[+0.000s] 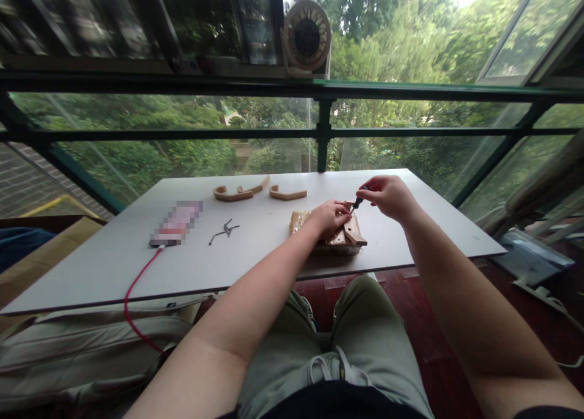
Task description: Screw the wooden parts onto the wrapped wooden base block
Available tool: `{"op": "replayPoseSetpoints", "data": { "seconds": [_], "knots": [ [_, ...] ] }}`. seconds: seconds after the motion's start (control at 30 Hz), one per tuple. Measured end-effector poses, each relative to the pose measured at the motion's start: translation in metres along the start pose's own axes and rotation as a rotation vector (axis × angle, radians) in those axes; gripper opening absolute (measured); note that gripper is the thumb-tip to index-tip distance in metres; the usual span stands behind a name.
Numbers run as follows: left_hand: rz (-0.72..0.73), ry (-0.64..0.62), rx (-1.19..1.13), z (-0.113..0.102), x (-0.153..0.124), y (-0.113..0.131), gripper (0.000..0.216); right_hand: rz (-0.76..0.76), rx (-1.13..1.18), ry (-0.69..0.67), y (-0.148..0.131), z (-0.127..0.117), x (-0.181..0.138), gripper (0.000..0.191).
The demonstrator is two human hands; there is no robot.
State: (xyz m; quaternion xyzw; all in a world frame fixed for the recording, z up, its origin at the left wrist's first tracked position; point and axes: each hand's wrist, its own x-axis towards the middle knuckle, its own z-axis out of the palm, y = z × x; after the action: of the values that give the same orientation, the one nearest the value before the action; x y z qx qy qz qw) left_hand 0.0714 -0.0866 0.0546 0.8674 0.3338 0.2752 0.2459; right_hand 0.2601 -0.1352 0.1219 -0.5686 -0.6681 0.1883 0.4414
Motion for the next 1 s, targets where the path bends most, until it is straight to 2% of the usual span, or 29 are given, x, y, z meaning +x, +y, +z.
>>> {"op": "replayPoseSetpoints", "data": {
  "seconds": [0.47, 1.0],
  "knots": [
    [0.077, 0.041, -0.062, 0.003, 0.000, -0.005, 0.025, 0.016, -0.175, 0.104, -0.002, 0.008, 0.001, 0.038],
    [-0.008, 0.028, -0.067, 0.002, -0.001, -0.003, 0.028, 0.051, -0.340, 0.241, -0.011, 0.019, -0.004, 0.035]
  ]
}}
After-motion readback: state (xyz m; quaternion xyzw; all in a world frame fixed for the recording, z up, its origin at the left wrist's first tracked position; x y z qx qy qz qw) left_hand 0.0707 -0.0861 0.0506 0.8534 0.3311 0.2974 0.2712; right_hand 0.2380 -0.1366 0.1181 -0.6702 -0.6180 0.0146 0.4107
